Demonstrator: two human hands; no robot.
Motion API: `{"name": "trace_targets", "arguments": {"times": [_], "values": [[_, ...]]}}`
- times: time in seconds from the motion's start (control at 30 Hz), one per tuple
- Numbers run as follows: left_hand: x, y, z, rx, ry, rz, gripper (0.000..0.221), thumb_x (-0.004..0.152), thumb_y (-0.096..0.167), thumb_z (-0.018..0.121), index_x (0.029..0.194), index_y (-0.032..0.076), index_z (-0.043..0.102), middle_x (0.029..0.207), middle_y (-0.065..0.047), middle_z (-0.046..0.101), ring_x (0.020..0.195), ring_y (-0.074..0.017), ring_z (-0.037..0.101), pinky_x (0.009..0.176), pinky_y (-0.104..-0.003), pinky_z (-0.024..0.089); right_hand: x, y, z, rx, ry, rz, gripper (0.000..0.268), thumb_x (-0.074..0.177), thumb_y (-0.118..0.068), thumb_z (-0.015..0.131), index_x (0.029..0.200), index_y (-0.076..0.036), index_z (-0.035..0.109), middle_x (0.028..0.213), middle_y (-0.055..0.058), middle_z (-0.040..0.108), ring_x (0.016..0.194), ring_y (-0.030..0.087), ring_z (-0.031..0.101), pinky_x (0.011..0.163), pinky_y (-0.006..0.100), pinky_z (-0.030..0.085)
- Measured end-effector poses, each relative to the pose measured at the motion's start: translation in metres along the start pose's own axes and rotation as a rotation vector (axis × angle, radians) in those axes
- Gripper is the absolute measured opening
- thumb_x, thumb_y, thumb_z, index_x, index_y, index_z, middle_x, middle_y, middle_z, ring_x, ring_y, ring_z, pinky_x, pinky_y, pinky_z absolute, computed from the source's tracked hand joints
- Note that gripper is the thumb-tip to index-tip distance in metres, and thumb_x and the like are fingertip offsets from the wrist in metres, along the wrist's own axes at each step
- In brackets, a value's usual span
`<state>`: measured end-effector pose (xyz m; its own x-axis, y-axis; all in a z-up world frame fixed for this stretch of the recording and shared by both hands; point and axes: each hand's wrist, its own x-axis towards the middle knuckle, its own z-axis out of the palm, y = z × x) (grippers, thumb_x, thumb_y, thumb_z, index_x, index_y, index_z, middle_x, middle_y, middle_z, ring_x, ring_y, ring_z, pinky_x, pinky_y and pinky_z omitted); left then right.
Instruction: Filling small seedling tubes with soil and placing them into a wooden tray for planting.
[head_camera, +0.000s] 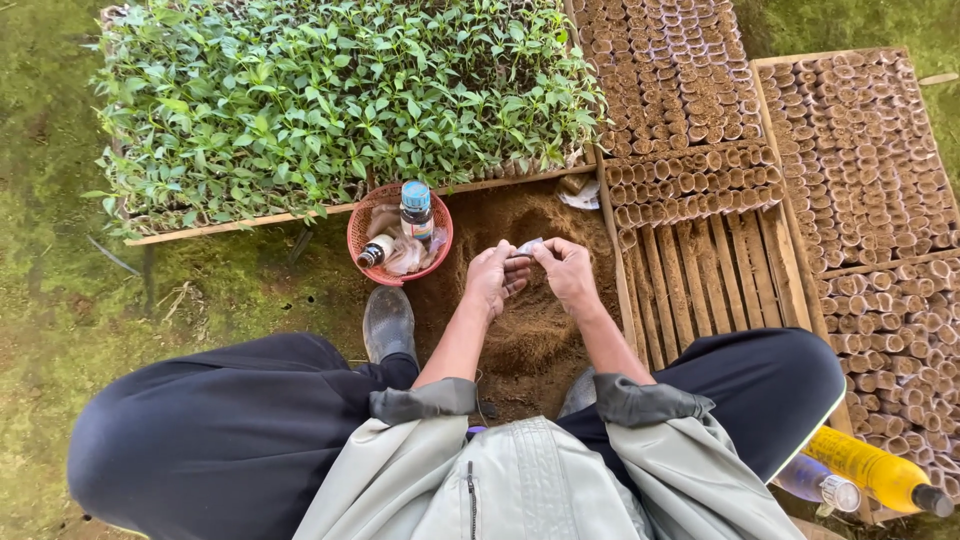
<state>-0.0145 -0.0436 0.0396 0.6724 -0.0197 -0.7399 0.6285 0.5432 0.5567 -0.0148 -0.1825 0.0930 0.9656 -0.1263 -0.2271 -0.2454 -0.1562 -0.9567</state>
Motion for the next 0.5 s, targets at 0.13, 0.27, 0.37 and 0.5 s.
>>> {"name": "trace_targets", "arguments": {"times": [0.13,0.27,0.37,0.5], "values": [[0.013,-0.008,-0.009,-0.023,-0.026,0.040,0.026,0.094,0.038,0.074,0.104,0.017,0.062,0.090,-0.014,0.078,0.077,-0.0252,0.079,0.067,-0.035,0.064,-0.014,-0.010,0.005,-0.071,-0.011,-0.055,0.013,0.089,-0.020,0.082,0.078,-0.013,0.078,0.061,-0.001,0.063,0.057,0.003,0.051,0.045,0.020,0.039],[0.006,-0.003,-0.014,-0.040,0.061,0.155,0.028,0.084,0.009,0.076,0.111,0.010,0.067,0.087,-0.006,0.074,0.070,-0.0217,0.075,0.063,-0.031,0.064,-0.022,-0.007,0.005,-0.145,-0.025,-0.068,0.012,0.081,-0.021,0.088,0.080,-0.014,0.079,0.062,0.001,0.065,0.058,0.005,0.055,0.047,0.022,0.044],[-0.003,0.002,-0.019,-0.022,0.066,0.212,0.031,0.084,0.001,0.072,0.114,0.006,0.067,0.086,-0.005,0.072,0.069,-0.0198,0.074,0.064,-0.030,0.064,-0.024,0.002,0.008,-0.120,-0.019,-0.058,0.010,0.083,-0.021,0.088,0.083,-0.014,0.080,0.065,0.002,0.067,0.060,0.005,0.057,0.049,0.022,0.047],[0.006,-0.001,-0.026,0.042,0.033,0.277,0.035,0.082,-0.002,0.073,0.116,0.003,0.067,0.084,-0.005,0.072,0.068,-0.0188,0.074,0.061,-0.029,0.063,-0.033,-0.006,0.011,0.051,-0.009,0.089,0.015,0.099,-0.020,0.069,0.098,-0.009,0.079,0.081,0.006,0.074,0.073,0.009,0.065,0.059,0.021,0.056]]}}
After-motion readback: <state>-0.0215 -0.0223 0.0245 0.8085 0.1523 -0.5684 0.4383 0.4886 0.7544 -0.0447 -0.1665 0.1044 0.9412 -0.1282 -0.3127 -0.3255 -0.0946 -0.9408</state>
